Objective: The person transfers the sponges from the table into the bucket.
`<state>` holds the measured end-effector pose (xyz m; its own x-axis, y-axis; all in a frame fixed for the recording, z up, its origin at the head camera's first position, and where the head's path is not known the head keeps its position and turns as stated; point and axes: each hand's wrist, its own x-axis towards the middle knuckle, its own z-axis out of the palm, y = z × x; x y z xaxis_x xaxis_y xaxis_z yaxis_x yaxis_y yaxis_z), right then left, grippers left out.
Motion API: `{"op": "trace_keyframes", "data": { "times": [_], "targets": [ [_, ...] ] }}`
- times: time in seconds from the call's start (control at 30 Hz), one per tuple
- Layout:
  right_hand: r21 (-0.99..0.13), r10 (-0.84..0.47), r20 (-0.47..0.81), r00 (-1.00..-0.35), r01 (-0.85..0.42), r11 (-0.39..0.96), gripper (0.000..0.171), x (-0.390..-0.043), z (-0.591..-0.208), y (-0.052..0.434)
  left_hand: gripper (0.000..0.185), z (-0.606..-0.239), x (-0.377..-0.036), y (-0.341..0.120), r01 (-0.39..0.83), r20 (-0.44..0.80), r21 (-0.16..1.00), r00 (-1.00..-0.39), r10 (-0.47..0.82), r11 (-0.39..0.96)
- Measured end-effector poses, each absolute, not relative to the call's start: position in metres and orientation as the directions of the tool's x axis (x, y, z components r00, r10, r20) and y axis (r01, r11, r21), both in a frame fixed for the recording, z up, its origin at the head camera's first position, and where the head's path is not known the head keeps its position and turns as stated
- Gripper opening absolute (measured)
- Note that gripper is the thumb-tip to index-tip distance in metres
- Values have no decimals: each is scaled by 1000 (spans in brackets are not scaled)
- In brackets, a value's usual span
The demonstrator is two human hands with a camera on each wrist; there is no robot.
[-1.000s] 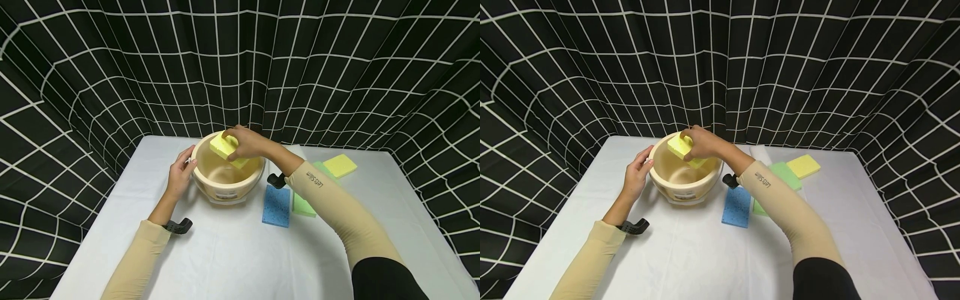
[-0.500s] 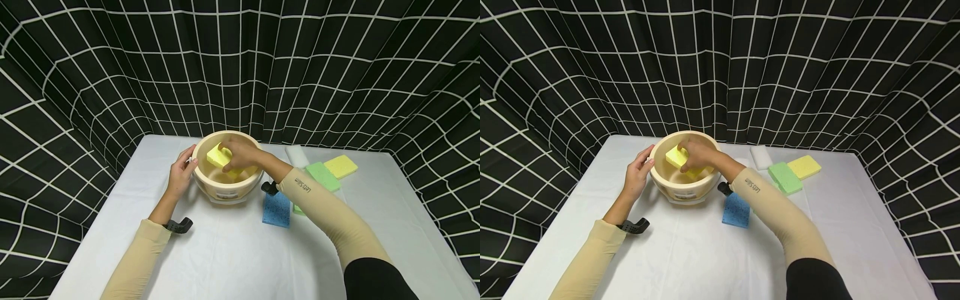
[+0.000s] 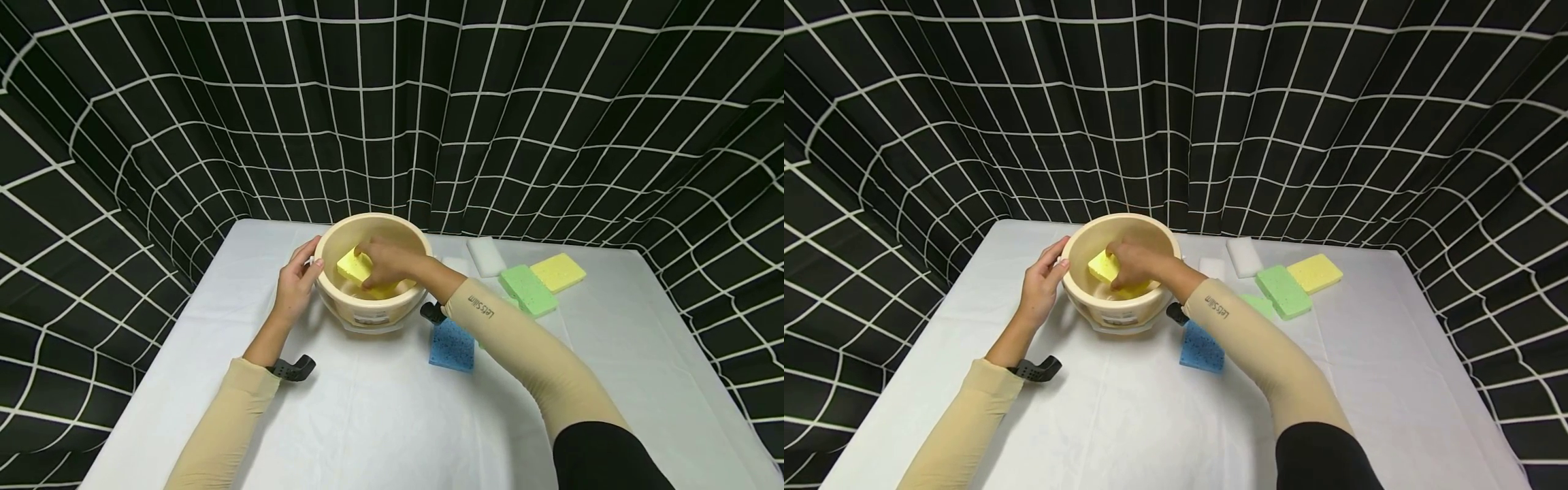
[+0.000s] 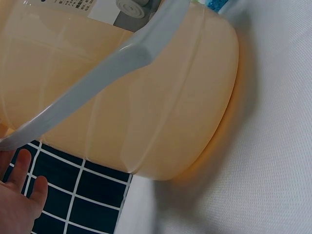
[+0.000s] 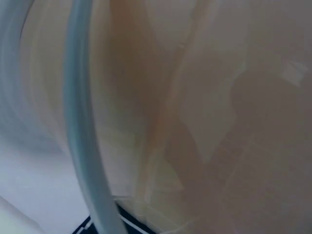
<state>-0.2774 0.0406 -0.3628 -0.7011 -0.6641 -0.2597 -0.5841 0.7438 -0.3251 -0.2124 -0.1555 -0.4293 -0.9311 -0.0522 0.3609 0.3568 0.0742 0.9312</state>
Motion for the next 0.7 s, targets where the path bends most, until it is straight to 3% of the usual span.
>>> {"op": "trace_keyframes", "data": {
  "times": [0.7],
  "targets": [
    [-221, -582, -361, -729, -539, 813, 75, -278, -371, 35, 45, -432, -214, -155, 361, 364, 931, -929, -58, 61]
  ]
}}
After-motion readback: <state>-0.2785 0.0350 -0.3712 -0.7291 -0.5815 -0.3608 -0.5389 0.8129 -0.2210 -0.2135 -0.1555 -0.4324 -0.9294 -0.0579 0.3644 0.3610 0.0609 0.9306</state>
